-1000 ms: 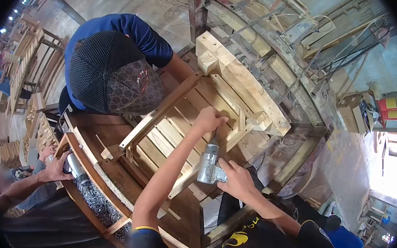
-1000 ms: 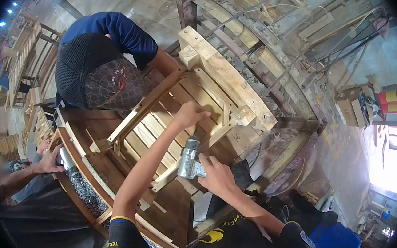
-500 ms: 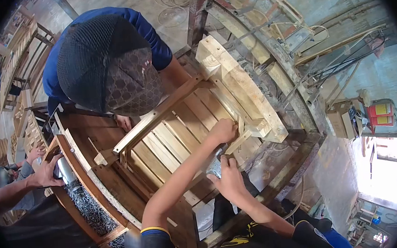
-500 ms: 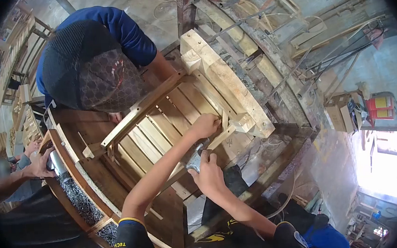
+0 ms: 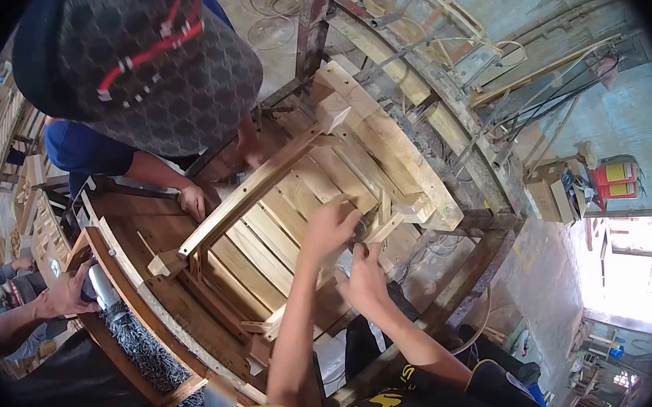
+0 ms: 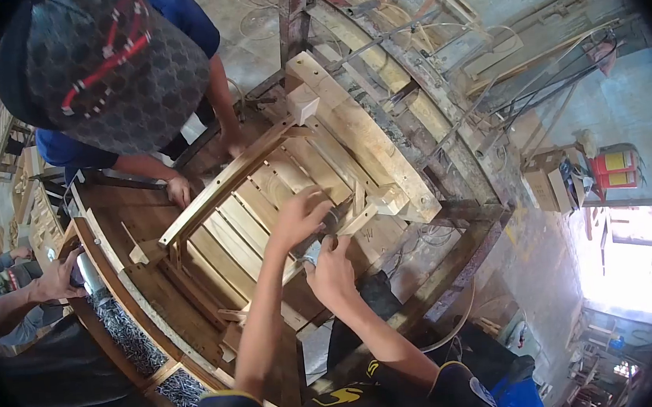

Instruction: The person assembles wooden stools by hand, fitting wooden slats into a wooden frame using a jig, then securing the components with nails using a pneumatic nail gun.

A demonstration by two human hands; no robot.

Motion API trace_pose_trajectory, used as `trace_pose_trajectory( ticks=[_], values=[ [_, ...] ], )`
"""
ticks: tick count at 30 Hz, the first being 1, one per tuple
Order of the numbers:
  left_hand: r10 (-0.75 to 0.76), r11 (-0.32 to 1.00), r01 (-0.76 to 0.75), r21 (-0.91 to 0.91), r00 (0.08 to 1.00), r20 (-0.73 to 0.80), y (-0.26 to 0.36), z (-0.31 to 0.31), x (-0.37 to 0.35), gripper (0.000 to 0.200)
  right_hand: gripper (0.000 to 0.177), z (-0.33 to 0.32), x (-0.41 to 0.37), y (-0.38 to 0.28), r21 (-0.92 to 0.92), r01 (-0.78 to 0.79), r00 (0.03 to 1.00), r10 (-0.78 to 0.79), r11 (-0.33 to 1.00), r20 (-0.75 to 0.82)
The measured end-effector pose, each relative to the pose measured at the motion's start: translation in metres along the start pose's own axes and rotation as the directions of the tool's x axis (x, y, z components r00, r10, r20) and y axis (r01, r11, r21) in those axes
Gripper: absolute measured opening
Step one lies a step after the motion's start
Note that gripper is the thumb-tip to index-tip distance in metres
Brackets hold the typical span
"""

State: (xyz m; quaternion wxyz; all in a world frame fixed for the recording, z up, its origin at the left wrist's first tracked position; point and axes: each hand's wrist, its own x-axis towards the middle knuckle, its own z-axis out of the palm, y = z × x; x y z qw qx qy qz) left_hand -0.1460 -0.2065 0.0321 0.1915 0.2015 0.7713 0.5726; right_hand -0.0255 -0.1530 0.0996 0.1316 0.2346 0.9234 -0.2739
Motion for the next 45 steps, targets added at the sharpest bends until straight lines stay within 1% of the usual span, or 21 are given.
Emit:
trace_pose_trajectory(
  ticks=[3,6,10,15,17,18,19,20,21,22,25,28,29,32,33,36,39,40,42,43,45],
  values=[
    [-0.295,0.873,0.170,-0.457,0.930,-0.218,-0.002,0.010,-0.054,0.025,0.052,-0.006,-0.001,-0.002,0.018,0.001,0.999,-0.001,1.000,0.050],
    [-0.458,0.796,0.165,-0.582,0.793,-0.402,-0.006,0.018,-0.053,0.025,0.050,-0.003,0.002,-0.003,-0.013,-0.024,0.996,0.025,1.000,0.085],
    [-0.398,0.903,0.228,-0.363,0.760,-0.513,-0.011,0.022,-0.047,0.025,0.051,-0.004,0.005,-0.003,-0.034,-0.059,0.995,0.061,0.998,0.079],
    [-0.432,0.902,0.333,-0.276,0.728,-0.533,-0.016,0.022,-0.047,0.025,0.051,0.006,0.006,0.002,-0.032,-0.045,0.999,0.045,0.998,-0.013],
    [-0.441,0.891,0.211,-0.402,0.615,-0.654,-0.050,0.035,-0.046,0.023,0.052,0.004,0.000,0.014,-0.028,0.126,0.990,-0.128,0.992,-0.058],
    [-0.448,0.881,0.137,-0.452,0.548,-0.707,-0.044,0.033,-0.044,0.022,0.052,-0.001,-0.002,0.024,-0.029,0.215,0.973,-0.217,0.976,-0.079],
    [-0.636,0.727,0.147,-0.671,0.512,-0.577,-0.044,0.027,-0.049,0.022,0.052,-0.008,-0.007,0.039,0.008,0.293,0.952,-0.291,0.956,-0.099],
    [-0.707,0.608,0.169,-0.776,0.560,-0.432,-0.031,0.012,-0.064,0.026,0.052,-0.023,-0.014,0.044,0.308,0.194,0.980,-0.199,0.932,-0.017],
    [-0.735,0.484,0.120,-0.867,0.593,-0.329,-0.014,-0.001,-0.078,0.028,0.052,-0.045,-0.032,0.047,0.560,0.032,0.986,-0.118,0.828,0.117],
    [-0.753,0.338,0.072,-0.938,0.619,-0.223,0.000,-0.007,-0.094,0.034,0.052,-0.065,-0.052,0.053,0.733,-0.175,0.958,-0.059,0.658,0.282],
    [-0.731,0.206,0.117,-0.972,0.679,-0.073,0.036,-0.008,-0.131,0.035,0.060,-0.107,-0.083,0.073,0.733,0.025,0.942,-0.261,0.680,0.210],
    [-0.711,0.183,0.195,-0.964,0.703,0.007,0.059,0.018,-0.153,0.030,0.053,-0.147,-0.096,0.094,0.645,0.087,0.921,-0.308,0.759,0.238],
    [-0.749,0.211,0.252,-0.944,0.663,0.010,0.073,0.030,-0.152,0.027,0.045,-0.176,-0.100,0.079,0.588,-0.060,0.900,-0.211,0.807,0.382],
    [-0.688,0.363,0.400,-0.841,0.724,0.048,0.065,0.070,-0.148,0.024,0.034,-0.201,-0.086,0.117,0.499,0.001,0.878,-0.239,0.867,0.414],
    [-0.656,0.347,0.325,-0.880,0.754,0.020,0.065,0.086,-0.142,0.022,0.029,-0.210,-0.081,0.121,0.502,0.019,0.873,-0.259,0.865,0.412],
    [-0.689,0.182,0.212,-0.960,0.724,0.029,0.071,0.123,-0.116,0.020,0.026,-0.227,-0.059,0.137,0.515,-0.050,0.861,-0.224,0.856,0.457],
    [-0.705,-0.040,0.145,-0.989,0.697,0.131,0.085,0.129,-0.091,0.020,0.024,-0.242,-0.030,0.122,0.346,-0.084,0.842,-0.120,0.934,0.527],
    [-0.714,-0.112,0.117,-0.987,0.682,0.162,0.091,0.127,-0.084,0.021,0.024,-0.245,-0.017,0.119,0.301,-0.021,0.839,-0.147,0.953,0.524],
    [-0.665,-0.143,0.083,-0.986,0.730,0.158,0.087,0.133,-0.073,0.022,0.024,-0.250,0.008,0.116,0.210,0.104,0.826,-0.202,0.972,0.526],
    [-0.641,-0.159,0.067,-0.985,0.752,0.154,0.084,0.136,-0.068,0.022,0.025,-0.251,0.018,0.114,0.276,0.099,0.827,-0.233,0.956,0.512],
    [-0.663,-0.200,-0.008,-0.980,0.738,0.129,0.076,0.147,-0.055,0.023,0.026,-0.258,0.037,0.104,0.262,-0.006,0.797,-0.154,0.965,0.584]
  ],
)
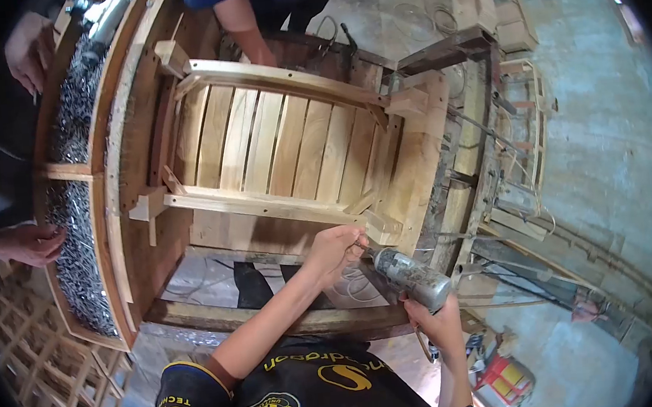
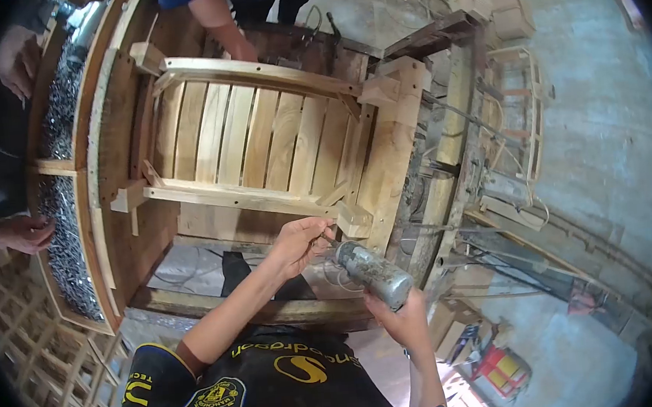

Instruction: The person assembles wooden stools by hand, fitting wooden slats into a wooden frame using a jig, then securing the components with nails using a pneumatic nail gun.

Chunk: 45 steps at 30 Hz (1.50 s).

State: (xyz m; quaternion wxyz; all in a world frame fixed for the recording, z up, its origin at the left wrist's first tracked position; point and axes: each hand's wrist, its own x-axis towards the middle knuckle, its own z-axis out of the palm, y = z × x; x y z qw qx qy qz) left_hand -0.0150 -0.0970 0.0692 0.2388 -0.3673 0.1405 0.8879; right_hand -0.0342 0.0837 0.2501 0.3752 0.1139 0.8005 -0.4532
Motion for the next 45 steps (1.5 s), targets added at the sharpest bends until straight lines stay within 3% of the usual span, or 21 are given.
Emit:
trace_pose_trajectory(
  ticks=[4,5,6,7,9,11,13,15,17,19,24,28,31,34,40,45],
  values=[
    [0.117,0.974,-0.107,-0.202,0.992,0.039,-0.013,0.008,0.022,0.025,0.023,-0.013,0.024,-0.029,0.037,-0.013,1.000,0.014,0.999,-0.006],
    [0.147,0.972,-0.145,-0.187,0.989,-0.001,-0.014,0.013,0.022,0.026,0.022,-0.014,0.030,-0.030,0.031,-0.004,1.000,0.005,1.000,-0.017],
    [0.179,0.969,-0.183,-0.168,0.983,-0.042,-0.013,0.020,0.022,0.027,0.037,-0.024,0.037,-0.030,-0.034,-0.040,0.999,0.041,0.999,0.022],
    [0.210,0.965,-0.220,-0.145,0.974,-0.082,-0.011,0.027,0.021,0.027,0.036,-0.027,0.042,-0.035,-0.008,-0.048,0.999,0.048,0.999,-0.003],
    [0.201,0.937,-0.245,-0.247,0.961,-0.190,-0.011,0.046,0.026,0.028,0.033,-0.028,0.051,-0.049,0.049,-0.056,0.996,0.059,0.997,-0.063],
    [0.212,0.903,-0.289,-0.316,0.943,-0.257,-0.014,0.062,0.034,0.027,0.049,-0.038,0.058,-0.055,-0.009,-0.079,0.986,0.077,0.997,-0.147],
    [0.185,0.817,-0.309,-0.488,0.940,-0.285,-0.013,0.074,0.046,0.023,0.066,-0.038,0.072,-0.057,-0.407,0.063,0.925,-0.206,0.911,-0.318],
    [0.152,0.726,-0.314,-0.611,0.941,-0.303,-0.004,0.081,0.058,0.021,0.077,-0.040,0.094,-0.068,-0.707,0.160,0.864,-0.444,0.689,-0.237],
    [0.083,0.654,-0.271,-0.707,0.954,-0.288,0.002,0.082,0.070,0.018,0.085,-0.029,0.116,-0.085,-0.852,0.208,0.827,-0.551,0.480,-0.109],
    [0.002,0.584,-0.224,-0.781,0.962,-0.275,0.005,0.080,0.081,0.017,0.089,-0.011,0.133,-0.109,-0.900,0.231,0.838,-0.546,0.369,-0.009],
    [-0.016,0.448,-0.202,-0.871,0.972,-0.233,-0.002,0.062,0.105,0.015,0.095,0.007,0.179,-0.138,-0.898,0.333,0.900,-0.382,0.289,0.211],
    [-0.083,0.338,-0.216,-0.916,0.963,-0.257,0.005,0.055,0.101,0.016,0.092,0.021,0.207,-0.153,-0.918,0.316,0.941,-0.207,0.241,0.269],
    [-0.145,0.358,-0.200,-0.912,0.953,-0.266,0.005,0.055,0.099,0.016,0.091,0.024,0.224,-0.160,-0.919,0.369,0.923,-0.173,0.136,0.345],
    [-0.274,0.270,-0.231,-0.935,0.912,-0.305,0.010,0.062,0.103,0.017,0.092,0.029,0.237,-0.166,-0.922,0.372,0.927,-0.105,0.109,0.361],
    [-0.256,0.235,-0.147,-0.961,0.944,-0.207,0.008,0.056,0.111,0.022,0.091,0.032,0.245,-0.171,-0.913,0.384,0.923,-0.085,0.142,0.375],
    [-0.215,0.385,-0.112,-0.916,0.954,-0.207,0.012,0.057,0.109,0.026,0.091,0.022,0.247,-0.158,-0.900,0.402,0.913,-0.142,0.165,0.382]
  ],
)
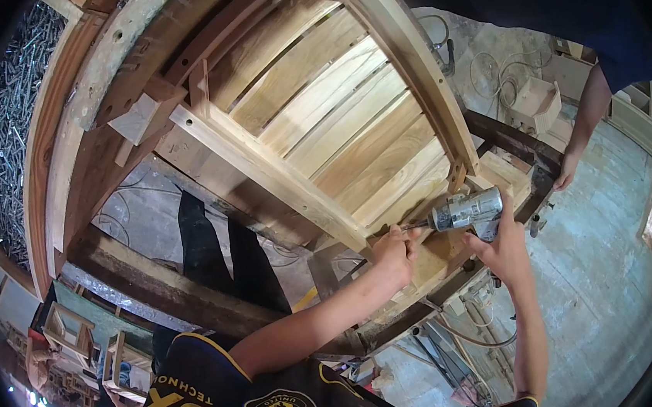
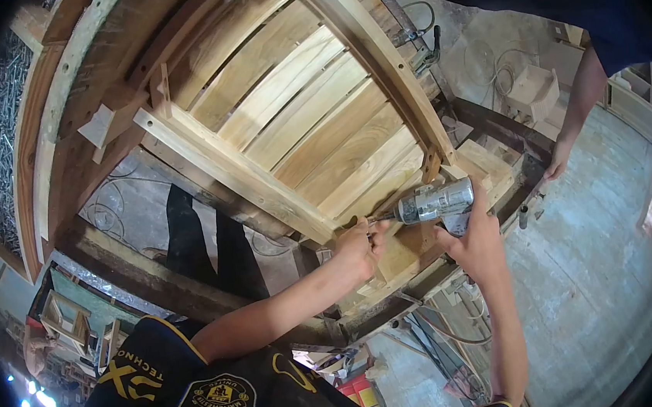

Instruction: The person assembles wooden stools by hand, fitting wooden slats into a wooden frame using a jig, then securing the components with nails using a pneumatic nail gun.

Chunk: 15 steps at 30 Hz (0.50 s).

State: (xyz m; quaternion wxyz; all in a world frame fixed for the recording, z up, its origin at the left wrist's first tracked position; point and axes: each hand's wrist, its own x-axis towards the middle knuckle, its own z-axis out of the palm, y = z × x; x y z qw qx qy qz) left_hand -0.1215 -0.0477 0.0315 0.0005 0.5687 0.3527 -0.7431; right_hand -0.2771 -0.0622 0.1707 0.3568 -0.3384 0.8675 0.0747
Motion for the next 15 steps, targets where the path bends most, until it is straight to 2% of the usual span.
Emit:
trace_pose_trajectory(
  ticks=[2,4,5,7,10,13,14,15],
  values=[
    [0.015,0.995,-0.011,0.098,0.999,-0.045,-0.001,0.002,-0.003,0.027,0.090,0.003,0.000,0.006,-0.010,0.029,1.000,-0.029,1.000,-0.011],
    [0.028,0.978,-0.005,0.210,0.994,-0.106,0.003,0.005,-0.009,0.028,0.090,-0.004,0.004,0.000,0.025,-0.047,0.996,0.045,0.999,0.077],
    [0.002,0.982,0.020,0.188,0.993,-0.114,0.004,0.005,-0.009,0.027,0.090,-0.006,0.009,-0.004,0.042,-0.086,0.989,0.080,0.995,0.123],
    [-0.048,0.987,0.067,0.148,0.991,-0.128,0.005,0.004,-0.006,0.027,0.090,-0.003,0.019,0.004,0.009,-0.017,0.988,0.015,1.000,0.151],
    [-0.127,0.990,0.128,0.064,0.992,-0.014,0.008,-0.002,-0.005,0.027,0.090,-0.002,0.038,0.012,-0.006,0.121,0.969,-0.117,0.993,0.218],
    [-0.125,0.992,0.124,0.030,0.991,0.039,0.007,-0.009,-0.005,0.028,0.092,0.011,0.063,0.026,-0.040,0.257,0.930,-0.236,0.965,0.281],
    [-0.118,0.985,0.110,0.132,0.992,0.053,0.006,-0.014,-0.011,0.028,0.093,0.013,0.069,0.029,-0.059,0.301,0.915,-0.271,0.952,0.299],
    [-0.109,0.968,0.090,0.235,0.991,0.073,0.007,-0.022,-0.021,0.029,0.089,0.000,0.064,-0.015,-0.038,-0.014,0.881,0.030,0.999,0.472]
  ],
)
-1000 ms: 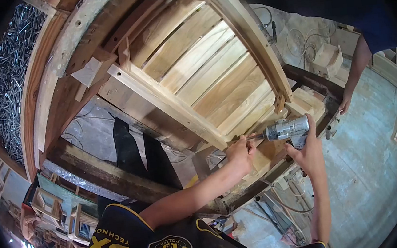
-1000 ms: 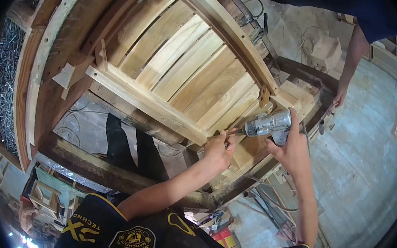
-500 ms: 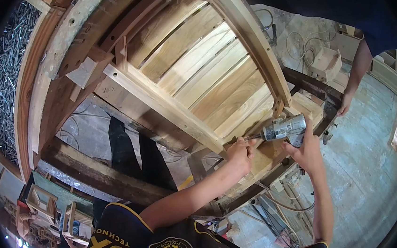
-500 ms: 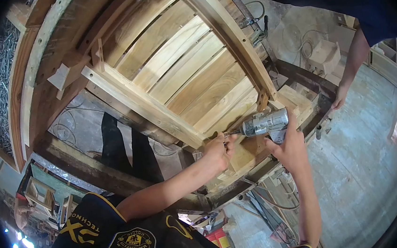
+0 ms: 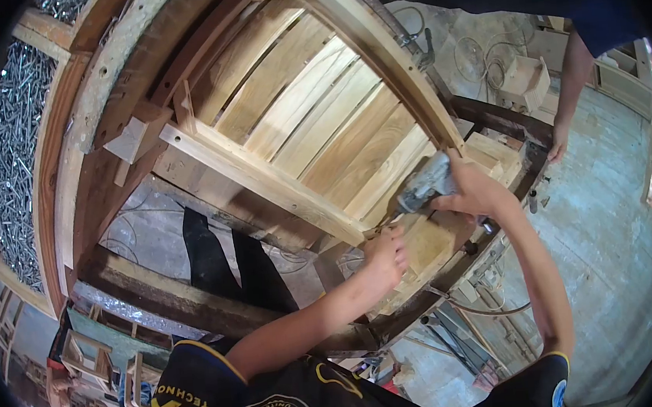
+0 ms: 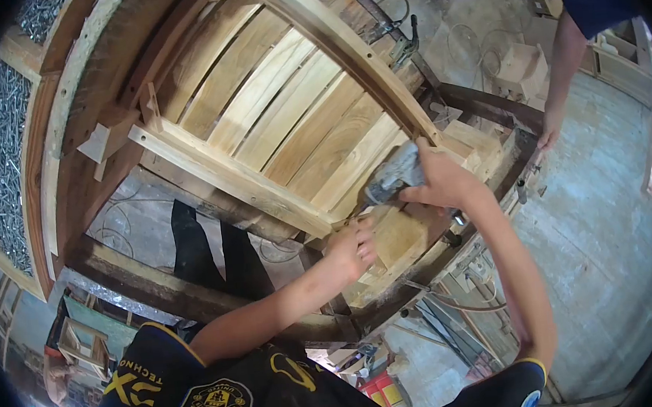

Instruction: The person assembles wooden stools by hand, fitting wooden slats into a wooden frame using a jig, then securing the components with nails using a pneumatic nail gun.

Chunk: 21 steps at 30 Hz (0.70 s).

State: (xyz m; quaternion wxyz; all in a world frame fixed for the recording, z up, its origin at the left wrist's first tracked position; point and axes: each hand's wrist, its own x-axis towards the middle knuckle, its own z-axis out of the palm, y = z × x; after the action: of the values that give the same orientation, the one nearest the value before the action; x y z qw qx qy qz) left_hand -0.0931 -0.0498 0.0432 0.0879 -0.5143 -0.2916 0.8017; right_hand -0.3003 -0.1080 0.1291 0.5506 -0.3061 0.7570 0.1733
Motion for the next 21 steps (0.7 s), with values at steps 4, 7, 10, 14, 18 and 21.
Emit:
trace_pose_trajectory(
  ticks=[4,7,10,14,18,21],
  values=[
    [0.020,0.920,-0.068,0.387,0.992,0.127,0.012,-0.034,-0.084,0.024,0.077,0.005,0.014,-0.011,-0.187,-0.074,0.997,0.071,0.980,-0.022],
    [0.118,0.873,-0.208,0.441,0.968,0.222,0.037,-0.069,-0.126,0.018,0.074,0.004,0.015,-0.015,-0.184,-0.087,0.996,0.084,0.979,-0.022],
    [0.445,0.565,-0.560,0.607,0.825,0.347,0.069,-0.079,-0.168,0.019,0.082,0.006,0.015,-0.018,-0.173,-0.147,0.989,0.150,0.974,0.001],
    [0.729,0.255,-0.783,0.567,0.541,0.419,0.106,-0.071,-0.230,0.018,0.085,0.014,0.016,-0.019,-0.201,-0.159,0.987,0.153,0.967,-0.046],
    [0.843,-0.057,-0.851,0.522,0.240,0.482,0.136,-0.046,-0.285,0.020,0.082,0.011,0.002,-0.024,-0.273,-0.081,0.993,0.053,0.959,-0.107],
    [0.845,-0.203,-0.873,0.444,0.073,0.530,0.168,-0.025,-0.314,0.022,0.083,0.030,-0.035,-0.004,-0.314,0.044,0.878,-0.187,0.948,-0.440]
  ],
)
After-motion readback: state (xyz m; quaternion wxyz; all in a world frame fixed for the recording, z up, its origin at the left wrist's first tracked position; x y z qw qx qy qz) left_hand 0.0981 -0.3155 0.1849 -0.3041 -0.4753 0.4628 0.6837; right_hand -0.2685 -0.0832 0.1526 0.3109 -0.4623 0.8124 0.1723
